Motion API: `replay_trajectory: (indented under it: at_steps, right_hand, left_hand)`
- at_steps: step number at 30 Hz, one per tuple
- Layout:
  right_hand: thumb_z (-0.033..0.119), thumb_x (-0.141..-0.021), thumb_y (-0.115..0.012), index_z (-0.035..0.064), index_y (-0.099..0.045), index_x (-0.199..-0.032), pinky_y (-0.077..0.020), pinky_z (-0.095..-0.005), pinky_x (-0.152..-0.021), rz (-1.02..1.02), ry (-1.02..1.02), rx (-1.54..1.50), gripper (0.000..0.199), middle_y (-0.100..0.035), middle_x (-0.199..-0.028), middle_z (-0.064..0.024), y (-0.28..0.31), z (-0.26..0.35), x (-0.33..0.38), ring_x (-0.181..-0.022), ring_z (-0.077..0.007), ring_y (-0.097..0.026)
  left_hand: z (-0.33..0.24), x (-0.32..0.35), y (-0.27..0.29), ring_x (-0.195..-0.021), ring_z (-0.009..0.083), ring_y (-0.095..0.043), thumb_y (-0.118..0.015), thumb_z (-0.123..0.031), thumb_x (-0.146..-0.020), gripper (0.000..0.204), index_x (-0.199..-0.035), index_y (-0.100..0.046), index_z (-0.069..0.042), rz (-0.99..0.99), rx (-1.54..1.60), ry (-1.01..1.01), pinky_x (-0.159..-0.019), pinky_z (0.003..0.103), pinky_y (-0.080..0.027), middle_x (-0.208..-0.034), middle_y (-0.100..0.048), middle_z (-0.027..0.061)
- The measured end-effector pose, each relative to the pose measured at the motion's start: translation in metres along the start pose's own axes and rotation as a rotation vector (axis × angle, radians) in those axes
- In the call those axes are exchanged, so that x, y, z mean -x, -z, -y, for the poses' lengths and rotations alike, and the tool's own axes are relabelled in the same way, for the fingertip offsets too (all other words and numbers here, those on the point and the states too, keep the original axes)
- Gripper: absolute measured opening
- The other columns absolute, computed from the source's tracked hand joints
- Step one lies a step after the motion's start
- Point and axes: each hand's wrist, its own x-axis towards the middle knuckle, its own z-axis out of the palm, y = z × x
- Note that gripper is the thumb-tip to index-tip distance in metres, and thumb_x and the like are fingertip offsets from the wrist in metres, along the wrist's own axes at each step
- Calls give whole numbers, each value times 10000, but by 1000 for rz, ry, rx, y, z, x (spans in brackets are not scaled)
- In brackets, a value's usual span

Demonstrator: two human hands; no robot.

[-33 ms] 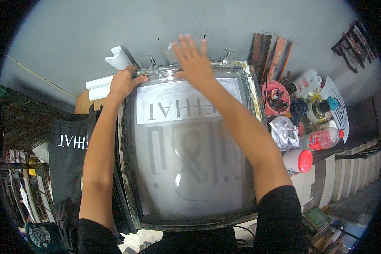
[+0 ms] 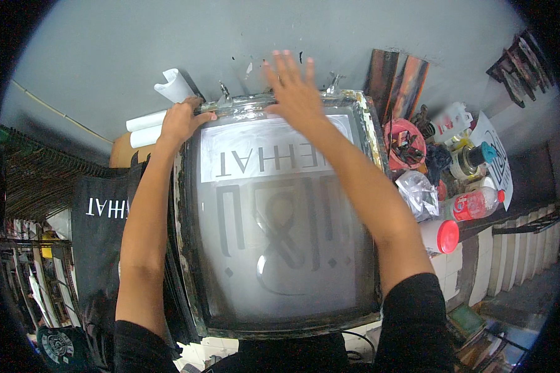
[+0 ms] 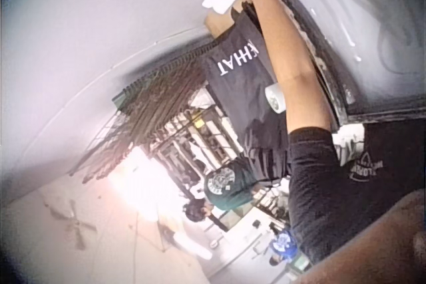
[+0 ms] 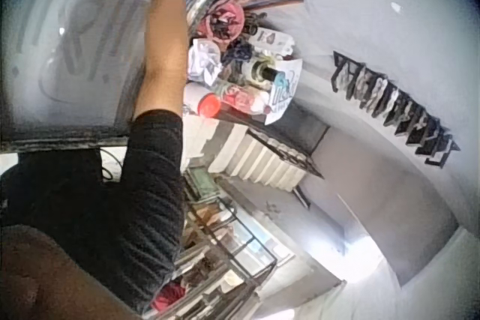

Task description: The person prepares a screen printing frame by applying clear tape to the edges of the mesh and trimming it with scissors.

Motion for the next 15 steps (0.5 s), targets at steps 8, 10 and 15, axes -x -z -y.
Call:
replay_trajectory:
  at_steps: [8,10,15]
  right_hand:
    - [531,-716,-832,126,-268,-1601,-116,-648,-1214,89,-203,141,1126,-226,-1665,-141,36,-90,49,-1555,-331,-153]
    - [518,-710,-843,125,-272,-1600,-122,-643,-1216,143,-267,170,1127,-239,-1658,-145,40,-99,49,-1553,-331,-160]
    - [424,-665,-900,89,-311,-1571,-224,-613,-1198,264,-411,165,1131,-273,-1638,-169,47,-111,50,-1528,-356,-213]
  left_hand:
    - [-1,-4,12,-1059,365,-692,-810,-409,-788,563,-1192,-712,-29,99,65,2,-927,473,-529,-1207,-709,155]
    - [-2,-5,15,-1073,360,-690,-820,-375,-779,573,-1223,-699,-34,126,82,1,-936,468,-528,-1221,-705,153]
    - [24,0,5,-1132,344,-674,-812,-351,-801,599,-1286,-667,-32,39,58,-142,-974,459,-522,-1234,-696,171]
